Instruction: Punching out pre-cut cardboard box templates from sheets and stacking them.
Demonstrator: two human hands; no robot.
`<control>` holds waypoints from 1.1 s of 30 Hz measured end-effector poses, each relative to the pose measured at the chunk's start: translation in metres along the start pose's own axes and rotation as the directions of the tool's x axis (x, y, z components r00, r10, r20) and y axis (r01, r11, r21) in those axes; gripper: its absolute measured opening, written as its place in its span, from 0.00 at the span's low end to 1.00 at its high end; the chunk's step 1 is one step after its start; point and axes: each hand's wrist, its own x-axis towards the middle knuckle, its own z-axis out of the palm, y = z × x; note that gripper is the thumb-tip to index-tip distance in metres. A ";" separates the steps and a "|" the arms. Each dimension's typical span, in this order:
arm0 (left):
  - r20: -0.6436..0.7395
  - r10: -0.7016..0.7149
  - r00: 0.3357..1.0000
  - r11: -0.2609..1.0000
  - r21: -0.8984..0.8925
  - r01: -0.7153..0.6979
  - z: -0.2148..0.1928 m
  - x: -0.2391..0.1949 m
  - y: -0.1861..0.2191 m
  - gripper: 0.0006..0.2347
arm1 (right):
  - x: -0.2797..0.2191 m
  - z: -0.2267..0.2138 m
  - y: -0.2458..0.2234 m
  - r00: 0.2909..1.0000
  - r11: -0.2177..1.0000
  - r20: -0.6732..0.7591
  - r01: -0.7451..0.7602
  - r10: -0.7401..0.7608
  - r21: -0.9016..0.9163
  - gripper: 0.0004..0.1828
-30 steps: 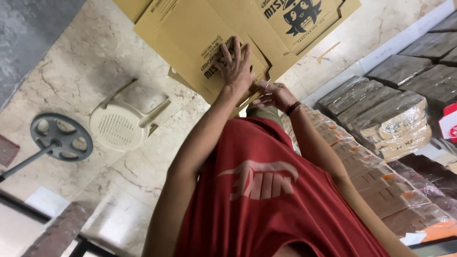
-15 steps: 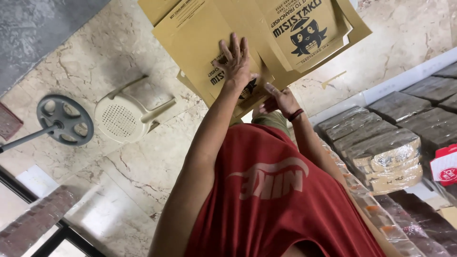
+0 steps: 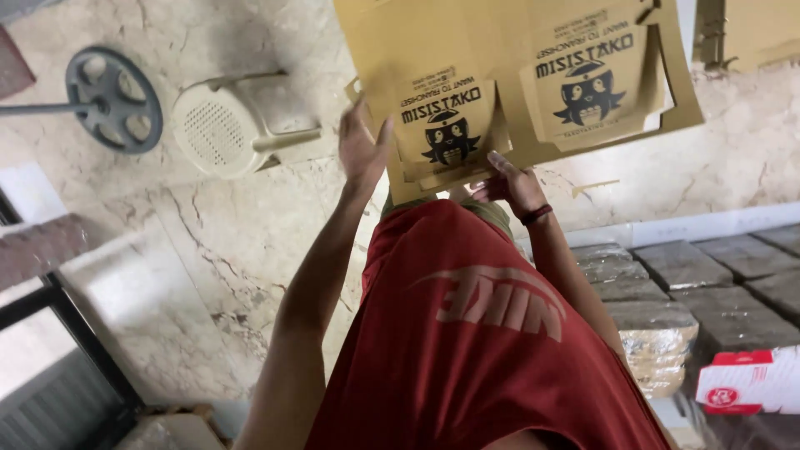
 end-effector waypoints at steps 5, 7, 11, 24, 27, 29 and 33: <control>0.712 -0.452 0.538 0.390 -0.385 0.837 -0.086 -0.065 0.058 0.33 | 0.000 -0.018 0.016 0.975 0.953 0.125 -0.143 0.182 -0.268 0.34; 0.751 -0.467 0.466 0.188 -0.430 0.883 -0.014 -0.090 0.003 0.35 | 0.021 -0.042 0.043 0.949 0.860 0.164 -0.161 0.270 -0.484 0.30; 0.848 -0.379 0.372 -0.097 -0.436 0.895 -0.008 -0.073 -0.007 0.35 | -0.012 0.034 -0.029 0.938 0.655 0.255 0.042 0.234 -0.754 0.25; 0.801 -0.357 0.481 0.282 -0.398 0.873 -0.029 -0.040 0.026 0.30 | 0.014 0.161 -0.099 0.658 0.951 0.724 -0.040 -0.206 0.307 0.44; 0.812 -0.178 0.555 -0.223 -0.583 0.782 0.034 -0.066 -0.008 0.21 | -0.001 0.159 -0.097 0.407 0.848 0.800 -0.102 -0.442 0.521 0.55; 0.812 -0.053 0.581 -0.358 -0.559 0.748 0.025 -0.062 -0.013 0.23 | -0.002 0.162 -0.101 0.322 0.844 0.818 -0.093 -0.477 0.528 0.56; 0.740 0.214 0.637 -0.480 -0.488 0.729 0.057 -0.061 -0.031 0.13 | 0.000 0.143 -0.094 0.411 0.878 0.831 -0.133 -0.374 0.460 0.60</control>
